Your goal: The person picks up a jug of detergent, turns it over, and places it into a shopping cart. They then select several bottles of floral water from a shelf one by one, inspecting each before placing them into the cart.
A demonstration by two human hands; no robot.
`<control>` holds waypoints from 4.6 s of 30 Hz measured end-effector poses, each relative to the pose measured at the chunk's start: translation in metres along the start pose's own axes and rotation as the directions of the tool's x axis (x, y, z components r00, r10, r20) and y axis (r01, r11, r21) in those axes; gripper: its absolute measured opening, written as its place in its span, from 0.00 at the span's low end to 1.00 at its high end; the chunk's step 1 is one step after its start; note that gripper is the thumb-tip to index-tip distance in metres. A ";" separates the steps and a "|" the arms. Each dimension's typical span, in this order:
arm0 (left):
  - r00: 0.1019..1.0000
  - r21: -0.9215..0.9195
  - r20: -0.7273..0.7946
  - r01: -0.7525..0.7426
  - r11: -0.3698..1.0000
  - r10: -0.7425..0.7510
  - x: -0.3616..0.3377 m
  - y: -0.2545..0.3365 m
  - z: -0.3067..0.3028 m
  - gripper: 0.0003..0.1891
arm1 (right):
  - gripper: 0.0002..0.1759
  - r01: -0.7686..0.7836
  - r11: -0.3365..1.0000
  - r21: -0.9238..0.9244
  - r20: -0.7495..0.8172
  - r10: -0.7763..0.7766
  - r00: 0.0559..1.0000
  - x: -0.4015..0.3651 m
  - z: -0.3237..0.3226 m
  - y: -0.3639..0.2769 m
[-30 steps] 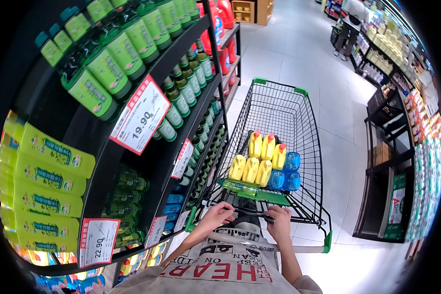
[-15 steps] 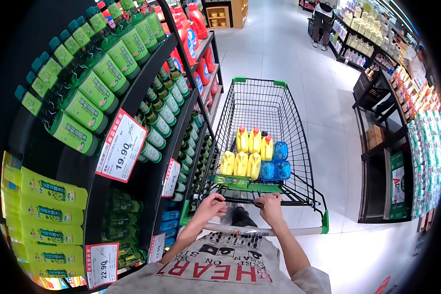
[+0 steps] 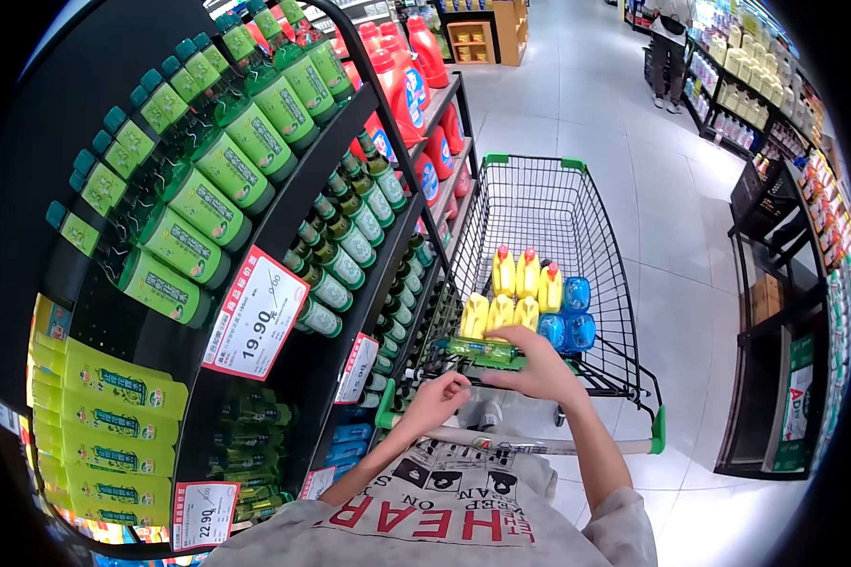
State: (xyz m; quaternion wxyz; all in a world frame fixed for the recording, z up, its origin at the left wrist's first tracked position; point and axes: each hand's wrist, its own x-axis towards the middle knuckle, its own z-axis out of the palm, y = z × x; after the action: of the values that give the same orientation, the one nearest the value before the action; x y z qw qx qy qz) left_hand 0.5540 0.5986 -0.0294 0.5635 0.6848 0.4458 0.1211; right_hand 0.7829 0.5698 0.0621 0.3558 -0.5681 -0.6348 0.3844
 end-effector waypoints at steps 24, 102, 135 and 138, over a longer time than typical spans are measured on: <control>0.976 -0.167 -0.033 -0.217 0.962 0.215 0.046 -0.036 -0.006 0.14 | 0.18 0.319 0.945 -0.075 0.006 -0.319 0.948 0.194 0.186 -0.105; 0.917 -0.818 0.229 0.363 0.446 -0.327 0.037 0.016 -0.015 0.32 | 0.17 -0.266 0.560 0.785 0.002 0.427 0.904 0.100 0.067 0.056; 0.941 -0.823 0.323 0.334 0.460 -0.105 0.031 0.029 -0.012 0.35 | 0.24 -0.210 0.049 0.977 0.192 0.244 0.951 0.094 0.057 0.042; 0.940 -0.826 0.325 0.336 0.452 -0.105 0.030 0.026 -0.011 0.34 | 0.24 -0.221 0.080 0.972 0.201 0.208 0.957 0.093 0.060 0.040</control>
State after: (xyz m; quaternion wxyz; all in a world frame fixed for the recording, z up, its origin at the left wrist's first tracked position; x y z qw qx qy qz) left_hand 0.5765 0.6292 -0.0136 0.8897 0.2484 0.3401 0.1765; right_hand 0.7386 0.6596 0.0005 0.5783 -0.2724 -0.1308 0.7578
